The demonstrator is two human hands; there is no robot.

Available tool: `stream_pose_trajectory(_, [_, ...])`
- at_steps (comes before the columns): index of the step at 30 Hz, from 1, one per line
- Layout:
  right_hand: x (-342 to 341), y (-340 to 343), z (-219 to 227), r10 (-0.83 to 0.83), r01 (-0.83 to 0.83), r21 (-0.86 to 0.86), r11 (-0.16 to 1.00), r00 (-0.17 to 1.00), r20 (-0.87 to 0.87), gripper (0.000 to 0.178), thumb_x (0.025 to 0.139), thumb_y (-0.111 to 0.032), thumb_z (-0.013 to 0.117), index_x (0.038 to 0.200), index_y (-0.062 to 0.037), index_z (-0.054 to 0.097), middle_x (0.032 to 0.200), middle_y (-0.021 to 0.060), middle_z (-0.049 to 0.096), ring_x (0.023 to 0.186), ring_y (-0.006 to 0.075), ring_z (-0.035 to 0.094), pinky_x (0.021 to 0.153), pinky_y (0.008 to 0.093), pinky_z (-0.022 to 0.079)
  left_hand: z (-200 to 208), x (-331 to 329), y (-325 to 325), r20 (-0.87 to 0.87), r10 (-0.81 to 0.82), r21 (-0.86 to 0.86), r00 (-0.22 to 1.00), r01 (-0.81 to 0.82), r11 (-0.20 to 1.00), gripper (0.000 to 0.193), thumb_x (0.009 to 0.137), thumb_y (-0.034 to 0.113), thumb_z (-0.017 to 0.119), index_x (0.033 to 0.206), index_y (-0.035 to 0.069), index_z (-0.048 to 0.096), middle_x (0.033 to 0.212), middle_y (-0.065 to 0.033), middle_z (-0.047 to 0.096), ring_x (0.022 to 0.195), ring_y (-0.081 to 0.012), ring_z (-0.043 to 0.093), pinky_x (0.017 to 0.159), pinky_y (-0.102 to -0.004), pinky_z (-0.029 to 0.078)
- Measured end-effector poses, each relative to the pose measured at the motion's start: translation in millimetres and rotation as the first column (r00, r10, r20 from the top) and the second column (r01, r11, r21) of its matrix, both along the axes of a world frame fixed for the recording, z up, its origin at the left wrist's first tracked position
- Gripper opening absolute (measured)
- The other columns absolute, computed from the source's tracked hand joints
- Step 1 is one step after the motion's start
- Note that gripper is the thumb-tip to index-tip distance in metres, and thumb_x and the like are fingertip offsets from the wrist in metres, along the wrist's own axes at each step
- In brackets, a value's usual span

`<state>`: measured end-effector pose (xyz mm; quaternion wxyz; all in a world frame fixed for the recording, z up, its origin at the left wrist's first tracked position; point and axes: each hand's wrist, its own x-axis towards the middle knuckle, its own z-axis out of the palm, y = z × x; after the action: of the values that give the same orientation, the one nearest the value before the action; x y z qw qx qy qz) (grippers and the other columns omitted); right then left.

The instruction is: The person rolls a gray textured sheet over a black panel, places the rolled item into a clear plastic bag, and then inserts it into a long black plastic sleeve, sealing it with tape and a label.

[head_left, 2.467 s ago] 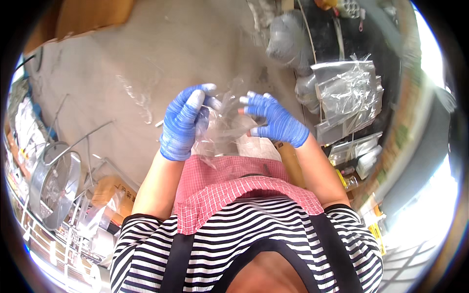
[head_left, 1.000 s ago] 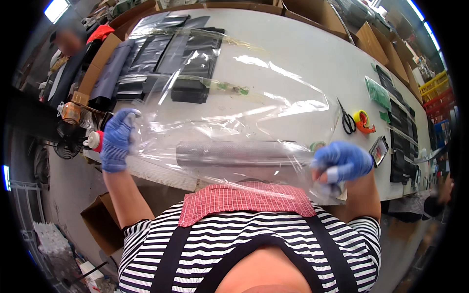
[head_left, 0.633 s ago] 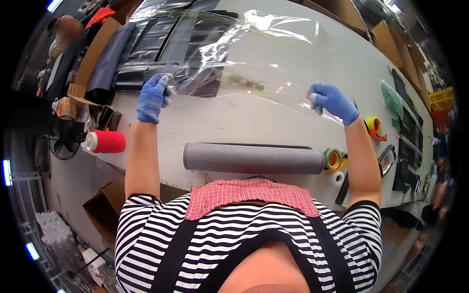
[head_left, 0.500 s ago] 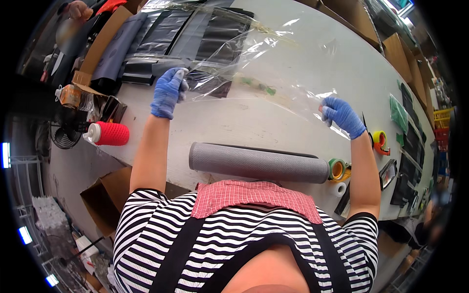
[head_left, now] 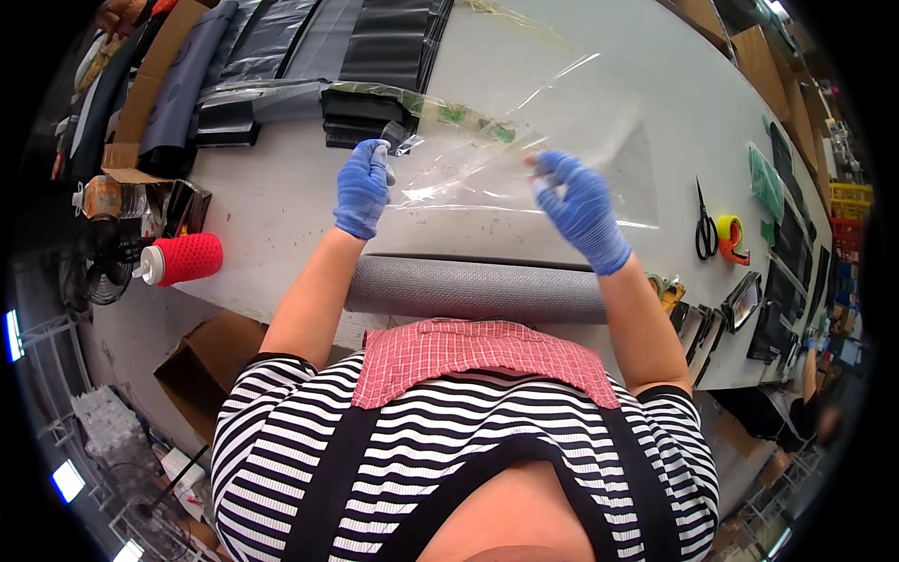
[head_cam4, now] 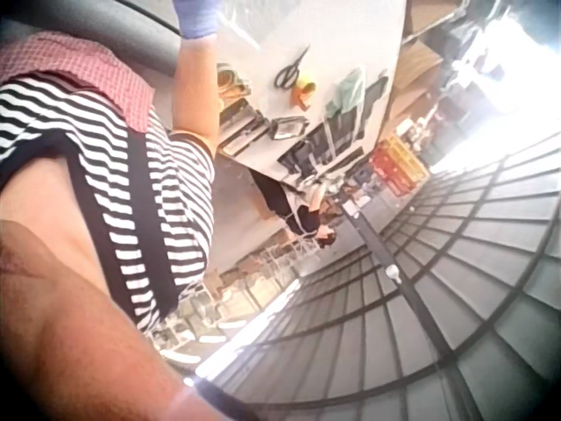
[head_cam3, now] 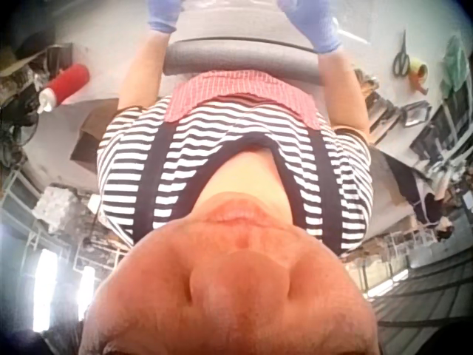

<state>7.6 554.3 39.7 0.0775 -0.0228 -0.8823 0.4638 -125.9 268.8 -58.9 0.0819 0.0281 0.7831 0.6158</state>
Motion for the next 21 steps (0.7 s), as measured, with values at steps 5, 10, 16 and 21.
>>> stream_pose_trajectory(5, [22, -14, -48, 0.379, -0.419, 0.005, 0.908, 0.827, 0.416, 0.026, 0.096, -0.015, 0.060, 0.118, -0.0031, 0.069, 0.099, 0.0116, 0.072, 0.092, 0.0189, 0.069, 0.085, 0.0306, 0.055, 56, 3, 9, 0.127, 0.079, 0.129, 0.989, -0.096, 0.987, 0.018, 0.104, 0.024, 0.054, 0.108, 0.009, 0.064, 0.062, -0.0020, 0.058, 0.042, -0.0077, 0.047, 0.038, -0.0236, 0.039])
stream_pose_trajectory(10, [10, -6, -126, 0.106, 0.327, -0.504, 0.800, 0.750, 0.653, 0.039, 0.098, -0.024, 0.060, 0.134, -0.0094, 0.058, 0.120, 0.0191, 0.067, 0.106, 0.0275, 0.067, 0.095, 0.0374, 0.053, 99, 18, 3, 0.422, -0.030, 0.584, 0.906, -0.246, 0.774, 0.015, 0.103, 0.023, 0.055, 0.110, 0.012, 0.063, 0.069, -0.0002, 0.060, 0.048, -0.0072, 0.052, 0.035, -0.0227, 0.037])
stream_pose_trajectory(16, [-70, 5, -126, 0.134, 0.142, -0.857, -0.496, 0.987, 0.086, 0.105, 0.087, -0.065, 0.062, 0.157, -0.0068, 0.011, 0.150, 0.0269, 0.040, 0.141, 0.0401, 0.036, 0.116, 0.0579, 0.031, 133, 69, 10, 0.478, -0.400, 0.847, 0.782, -0.289, 0.446, 0.023, 0.107, 0.029, 0.046, 0.114, 0.012, 0.060, 0.067, 0.0028, 0.054, 0.040, -0.0088, 0.044, 0.038, -0.0250, 0.037])
stream_pose_trajectory(21, [-109, 35, -11, -0.235, 0.019, -0.964, -0.264, 0.969, 0.083, 0.081, 0.095, -0.061, 0.055, 0.147, -0.0023, 0.036, 0.133, 0.0261, 0.054, 0.120, 0.0358, 0.056, 0.101, 0.0509, 0.047, 132, 91, -5, 0.510, -0.427, 0.837, 0.747, -0.317, 0.446, 0.023, 0.107, 0.028, 0.043, 0.116, 0.012, 0.057, 0.064, 0.0030, 0.053, 0.039, -0.0083, 0.042, 0.035, -0.0242, 0.035])
